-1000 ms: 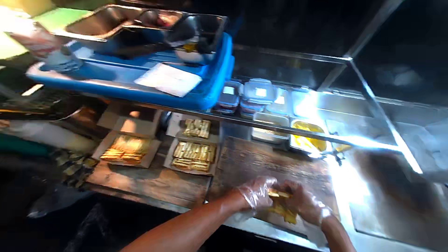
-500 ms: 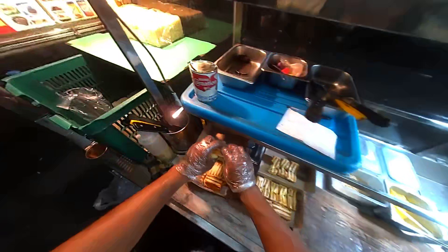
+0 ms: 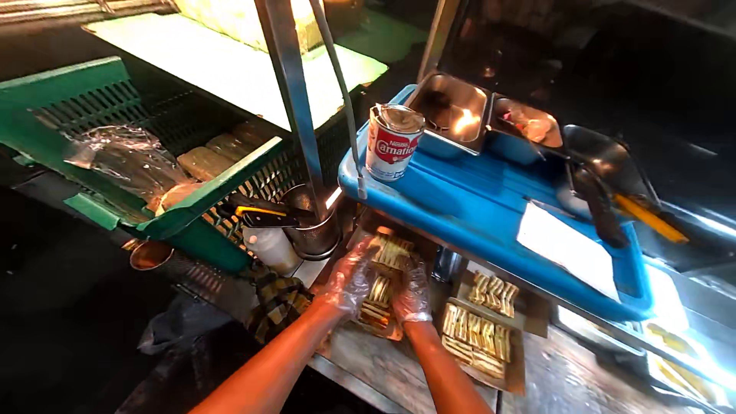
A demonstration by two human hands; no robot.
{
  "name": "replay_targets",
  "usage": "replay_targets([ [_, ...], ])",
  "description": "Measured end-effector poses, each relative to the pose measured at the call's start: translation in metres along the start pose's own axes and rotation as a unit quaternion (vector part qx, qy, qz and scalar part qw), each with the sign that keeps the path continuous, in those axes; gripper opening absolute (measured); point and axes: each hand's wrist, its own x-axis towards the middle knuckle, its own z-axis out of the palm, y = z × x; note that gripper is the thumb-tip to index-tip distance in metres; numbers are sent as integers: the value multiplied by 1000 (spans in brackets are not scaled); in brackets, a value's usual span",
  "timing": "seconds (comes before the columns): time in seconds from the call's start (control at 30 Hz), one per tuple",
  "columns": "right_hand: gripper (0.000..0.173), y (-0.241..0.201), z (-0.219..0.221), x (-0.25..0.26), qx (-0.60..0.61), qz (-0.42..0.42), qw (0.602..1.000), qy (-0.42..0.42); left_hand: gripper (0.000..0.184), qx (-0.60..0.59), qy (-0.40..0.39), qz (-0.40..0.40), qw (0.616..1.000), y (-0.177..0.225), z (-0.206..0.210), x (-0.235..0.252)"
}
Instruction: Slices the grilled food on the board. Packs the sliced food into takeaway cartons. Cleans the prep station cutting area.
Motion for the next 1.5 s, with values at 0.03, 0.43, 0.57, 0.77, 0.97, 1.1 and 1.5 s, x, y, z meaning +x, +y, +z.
replay_targets([
  [0.03,43,1,-10,-9,-6,-15,1000,20,46,-15,44,3,999,0,-10,-17],
  [0.43,30,68,-47,-116,58,-226,964,129,95,44,266,-304,914,-106,-22,-116],
  [0.57,29,8,-72,-56,-61,-185,979,59,41,110,283,-50,951,-30,-22,-110],
  [0.77,40,-13,-33,23,-208,-119,962,-130,48,137,-41,52,988,6,14,8],
  [0.97,31,8,-23,22,-191,-97,971,-102,31,141,-59,63,986,-12,20,29],
  [1.1,32,13,-18,24,-189,-83,974,-97,30,149,-54,71,985,-3,18,29],
  [1.5,44,-30,-33,55,-192,15,977,-94,37,201,-87,1,976,35,21,70],
])
